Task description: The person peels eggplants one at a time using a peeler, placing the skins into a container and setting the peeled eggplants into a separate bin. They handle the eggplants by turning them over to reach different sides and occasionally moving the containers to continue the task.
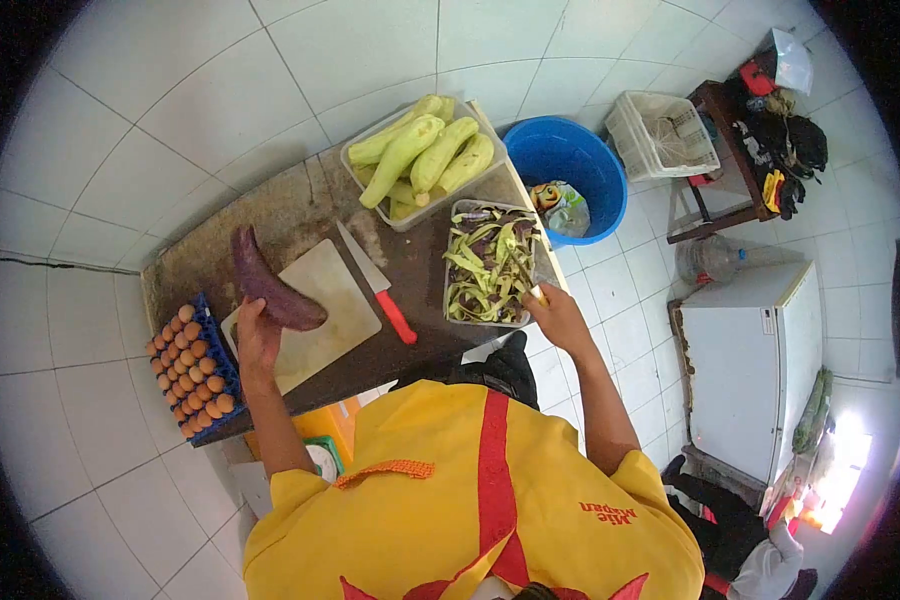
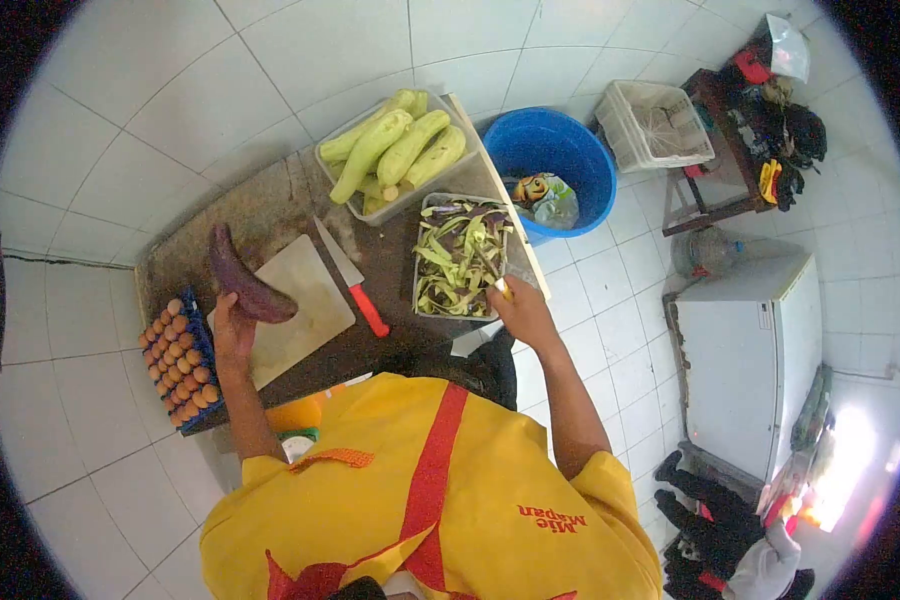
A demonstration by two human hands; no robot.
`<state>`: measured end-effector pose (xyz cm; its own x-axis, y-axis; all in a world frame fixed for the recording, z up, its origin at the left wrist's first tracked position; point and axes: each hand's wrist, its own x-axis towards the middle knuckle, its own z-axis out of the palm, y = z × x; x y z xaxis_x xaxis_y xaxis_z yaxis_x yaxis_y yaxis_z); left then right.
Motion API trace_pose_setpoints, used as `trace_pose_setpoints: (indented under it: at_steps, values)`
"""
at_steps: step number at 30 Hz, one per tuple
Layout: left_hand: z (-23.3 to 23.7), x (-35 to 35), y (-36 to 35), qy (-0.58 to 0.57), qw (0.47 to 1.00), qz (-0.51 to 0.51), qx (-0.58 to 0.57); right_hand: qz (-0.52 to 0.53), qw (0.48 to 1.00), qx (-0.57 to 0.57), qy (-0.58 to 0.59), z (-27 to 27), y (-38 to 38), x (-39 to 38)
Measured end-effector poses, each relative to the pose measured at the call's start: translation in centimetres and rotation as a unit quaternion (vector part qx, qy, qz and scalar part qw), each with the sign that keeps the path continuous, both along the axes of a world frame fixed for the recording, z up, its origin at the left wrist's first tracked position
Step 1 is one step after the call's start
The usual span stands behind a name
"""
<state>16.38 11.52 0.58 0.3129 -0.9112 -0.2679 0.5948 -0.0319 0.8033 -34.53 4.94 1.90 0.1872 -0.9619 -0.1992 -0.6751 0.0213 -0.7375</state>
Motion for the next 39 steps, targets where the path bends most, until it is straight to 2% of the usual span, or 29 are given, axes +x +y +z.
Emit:
trace_pose_setpoints:
  at_steps: [3,4,6,7,10,11,13,15,17,23,30,33,35,39]
  values:
    - [2.2,-4.0,-3.1,-0.012,0.990,-0.077,-0.118,-0.047,0.998,-0.045,0.009,-1.9,-1.2,0.2]
    - [2.9,-5.4,-4.1,0.021,0.988,-0.097,-0.121,-0.063,0.996,-0.067,0.020,-2.0,-1.7,0.6]
    - [4.1,-7.8,-6.0,0.087,0.978,-0.142,-0.125,-0.095,0.992,-0.039,0.066,-1.7,-3.2,1.7]
    - [3.8,-8.5,-6.7,0.112,0.981,-0.134,-0.089,-0.112,0.989,-0.024,0.089,-1.4,-3.6,2.4]
    - [1.6,-10.2,-8.7,0.162,0.979,-0.124,-0.011,-0.054,0.977,-0.196,0.062,-3.1,-4.5,4.6]
    - [1.1,-10.6,-8.9,0.163,0.978,-0.133,-0.003,-0.032,0.970,-0.214,0.115,-3.5,-4.8,5.7]
    - [0.5,-11.2,-8.8,0.165,0.974,-0.152,0.007,0.011,0.945,-0.240,0.220,-4.1,-4.8,8.2]
    - [-0.2,-11.3,-8.2,0.169,0.971,-0.167,0.013,0.018,0.938,-0.240,0.248,-5.6,-5.1,9.8]
    - [-1.9,-10.6,-7.6,0.176,0.975,-0.135,0.030,0.029,0.930,-0.230,0.284,-7.7,-5.5,10.5]
    - [-2.3,-8.8,-5.2,0.122,0.984,-0.100,0.084,0.029,0.938,-0.189,0.287,-9.4,-6.0,10.6]
    - [-1.6,-8.7,-8.6,0.120,0.978,-0.139,0.096,0.031,0.941,-0.185,0.282,-10.1,-6.4,10.4]
    - [-1.0,-9.2,-10.5,0.111,0.979,-0.147,0.092,0.025,0.946,-0.191,0.261,-10.1,-6.1,10.2]
    - [-1.4,-9.6,-11.2,0.103,0.978,-0.176,0.042,0.022,0.953,-0.177,0.246,-9.9,-6.2,10.1]
    - [1.4,-11.9,-11.3,0.117,0.971,-0.206,0.013,0.038,0.962,-0.194,0.190,-9.0,-6.1,8.9]
